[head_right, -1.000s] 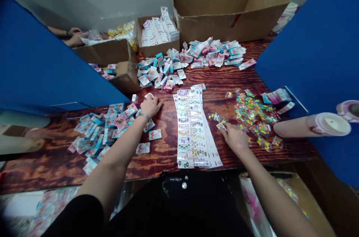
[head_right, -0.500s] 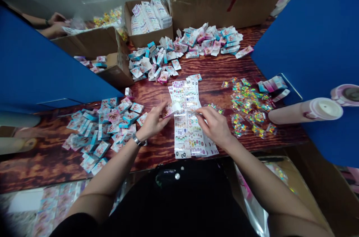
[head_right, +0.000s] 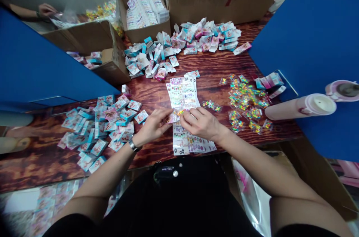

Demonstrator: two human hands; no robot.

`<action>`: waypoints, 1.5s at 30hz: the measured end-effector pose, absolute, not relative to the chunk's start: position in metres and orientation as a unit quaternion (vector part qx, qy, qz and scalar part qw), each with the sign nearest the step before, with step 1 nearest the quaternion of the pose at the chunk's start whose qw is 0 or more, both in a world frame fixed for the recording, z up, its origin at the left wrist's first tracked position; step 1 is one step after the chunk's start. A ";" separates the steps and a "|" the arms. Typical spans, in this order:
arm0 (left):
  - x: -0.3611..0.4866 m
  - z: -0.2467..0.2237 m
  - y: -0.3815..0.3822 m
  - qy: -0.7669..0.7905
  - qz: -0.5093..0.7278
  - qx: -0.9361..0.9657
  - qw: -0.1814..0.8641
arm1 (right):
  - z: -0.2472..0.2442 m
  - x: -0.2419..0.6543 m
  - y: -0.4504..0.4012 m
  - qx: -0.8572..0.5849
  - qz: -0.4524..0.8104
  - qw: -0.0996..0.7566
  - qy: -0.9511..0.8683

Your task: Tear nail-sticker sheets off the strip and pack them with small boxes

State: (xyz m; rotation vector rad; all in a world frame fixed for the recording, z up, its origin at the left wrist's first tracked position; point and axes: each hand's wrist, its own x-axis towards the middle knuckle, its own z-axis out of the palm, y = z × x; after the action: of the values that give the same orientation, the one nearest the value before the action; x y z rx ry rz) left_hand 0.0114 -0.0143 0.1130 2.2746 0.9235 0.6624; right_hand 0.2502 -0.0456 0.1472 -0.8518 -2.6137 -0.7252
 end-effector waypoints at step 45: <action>0.023 0.118 -0.023 0.339 0.258 0.884 0.195 | 0.132 0.234 -0.056 -0.343 -0.008 0.232 -0.910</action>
State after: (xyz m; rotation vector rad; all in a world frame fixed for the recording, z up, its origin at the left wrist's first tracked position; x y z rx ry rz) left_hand 0.0234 -0.0231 0.1176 2.4762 0.9489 0.7227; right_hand 0.2337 -0.0555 0.1325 -0.9420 -2.5020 -0.0229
